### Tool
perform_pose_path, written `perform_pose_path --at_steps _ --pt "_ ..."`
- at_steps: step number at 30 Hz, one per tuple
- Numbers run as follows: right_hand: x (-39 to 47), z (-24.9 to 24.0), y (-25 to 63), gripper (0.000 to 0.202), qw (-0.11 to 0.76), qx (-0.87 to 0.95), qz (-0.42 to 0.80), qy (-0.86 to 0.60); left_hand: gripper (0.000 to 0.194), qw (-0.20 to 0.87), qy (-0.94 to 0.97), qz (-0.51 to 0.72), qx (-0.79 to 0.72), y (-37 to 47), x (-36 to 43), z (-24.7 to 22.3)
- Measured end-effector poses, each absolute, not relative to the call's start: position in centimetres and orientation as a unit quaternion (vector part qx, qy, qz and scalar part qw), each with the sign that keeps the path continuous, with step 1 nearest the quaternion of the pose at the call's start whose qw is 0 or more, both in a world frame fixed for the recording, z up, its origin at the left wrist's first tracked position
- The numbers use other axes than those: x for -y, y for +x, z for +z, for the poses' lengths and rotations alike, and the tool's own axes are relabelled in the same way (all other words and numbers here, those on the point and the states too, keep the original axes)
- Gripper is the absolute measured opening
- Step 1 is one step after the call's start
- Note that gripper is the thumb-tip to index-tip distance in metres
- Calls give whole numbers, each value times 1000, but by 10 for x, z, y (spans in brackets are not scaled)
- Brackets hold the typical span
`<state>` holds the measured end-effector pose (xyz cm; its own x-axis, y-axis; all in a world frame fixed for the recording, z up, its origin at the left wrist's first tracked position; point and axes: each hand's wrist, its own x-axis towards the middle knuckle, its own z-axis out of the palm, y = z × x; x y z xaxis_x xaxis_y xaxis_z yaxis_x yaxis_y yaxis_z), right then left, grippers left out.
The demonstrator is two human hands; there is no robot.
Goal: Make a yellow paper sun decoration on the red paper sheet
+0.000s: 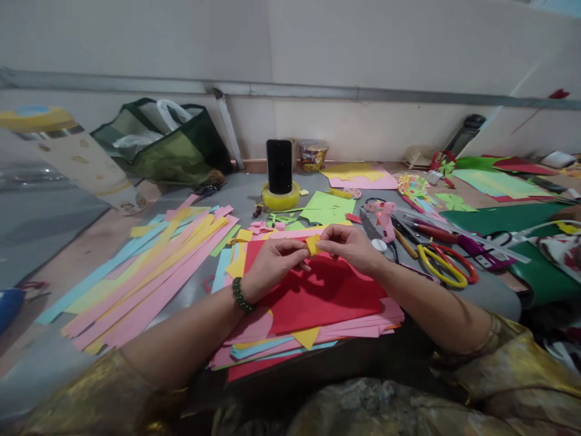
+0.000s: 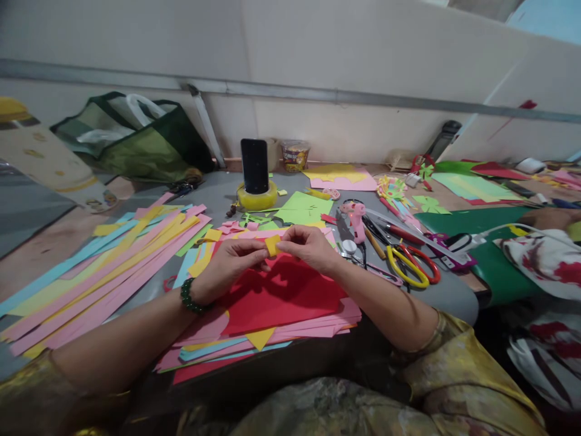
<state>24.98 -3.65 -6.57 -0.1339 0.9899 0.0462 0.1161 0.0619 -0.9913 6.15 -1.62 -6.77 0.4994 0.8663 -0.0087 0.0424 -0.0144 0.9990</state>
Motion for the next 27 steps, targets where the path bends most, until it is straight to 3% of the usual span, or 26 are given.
perform_pose_path --at_steps 6,19,27 --pt "37 -65 249 31 482 558 489 -466 20 629 611 326 -353 63 17 -66" --pt "40 -66 248 36 471 538 515 -472 25 613 645 314 -330 64 18 -68" --pt "42 -70 244 30 465 604 455 -460 23 511 699 370 -336 62 18 -71"
